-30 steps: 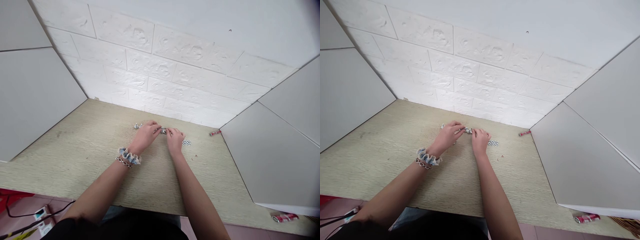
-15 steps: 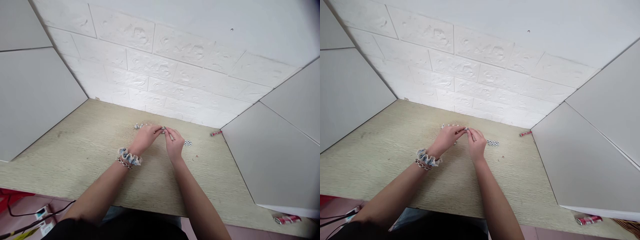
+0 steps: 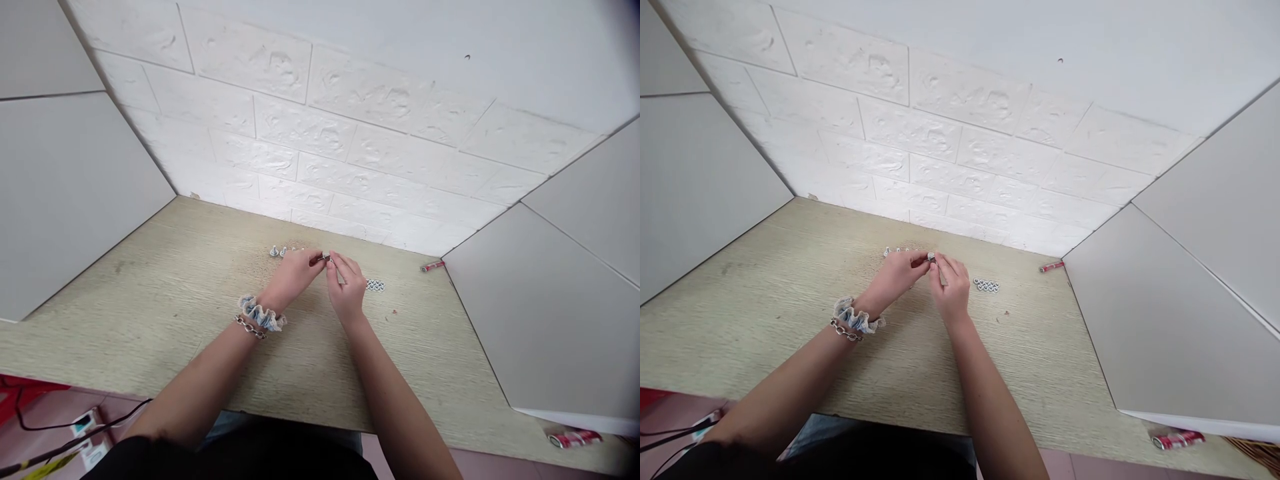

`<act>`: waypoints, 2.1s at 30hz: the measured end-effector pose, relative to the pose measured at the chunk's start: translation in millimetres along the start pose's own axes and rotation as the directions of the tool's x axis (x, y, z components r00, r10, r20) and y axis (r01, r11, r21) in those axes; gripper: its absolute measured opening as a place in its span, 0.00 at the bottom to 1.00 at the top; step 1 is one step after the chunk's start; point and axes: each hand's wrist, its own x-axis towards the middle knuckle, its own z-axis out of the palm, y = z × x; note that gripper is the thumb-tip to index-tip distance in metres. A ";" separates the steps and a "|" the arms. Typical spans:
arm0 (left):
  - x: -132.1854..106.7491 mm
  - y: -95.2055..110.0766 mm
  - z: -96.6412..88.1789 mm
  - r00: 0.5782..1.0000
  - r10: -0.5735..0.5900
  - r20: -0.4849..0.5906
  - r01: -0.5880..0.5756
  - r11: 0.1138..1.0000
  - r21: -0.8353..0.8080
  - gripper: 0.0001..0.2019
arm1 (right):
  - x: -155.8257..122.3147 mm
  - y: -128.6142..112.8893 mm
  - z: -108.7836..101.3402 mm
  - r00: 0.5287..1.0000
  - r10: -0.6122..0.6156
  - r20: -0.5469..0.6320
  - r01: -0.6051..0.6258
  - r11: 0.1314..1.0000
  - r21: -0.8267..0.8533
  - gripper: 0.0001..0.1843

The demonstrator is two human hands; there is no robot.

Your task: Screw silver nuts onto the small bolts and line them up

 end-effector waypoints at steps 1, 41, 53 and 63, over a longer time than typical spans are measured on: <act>-0.3 0.1 0.3 1.000 -0.010 -0.010 0.009 1.000 -0.018 0.11 | 0.1 -0.3 -0.6 1.000 0.012 0.014 -0.012 1.000 -0.002 0.15; -1.0 -5.7 6.9 0.987 0.161 0.023 -0.163 0.980 0.116 0.10 | 21.0 26.0 -28.5 0.858 0.341 0.384 -0.375 0.927 0.015 0.10; -0.4 -4.1 5.8 0.985 0.164 0.044 -0.169 0.976 0.140 0.09 | 13.9 15.3 -14.4 0.882 0.308 0.358 -0.431 0.835 0.344 0.10; -1.3 -1.7 4.9 0.987 0.151 0.059 -0.158 0.978 0.139 0.11 | 16.3 11.6 -20.7 0.912 0.229 0.341 -0.320 0.917 0.239 0.10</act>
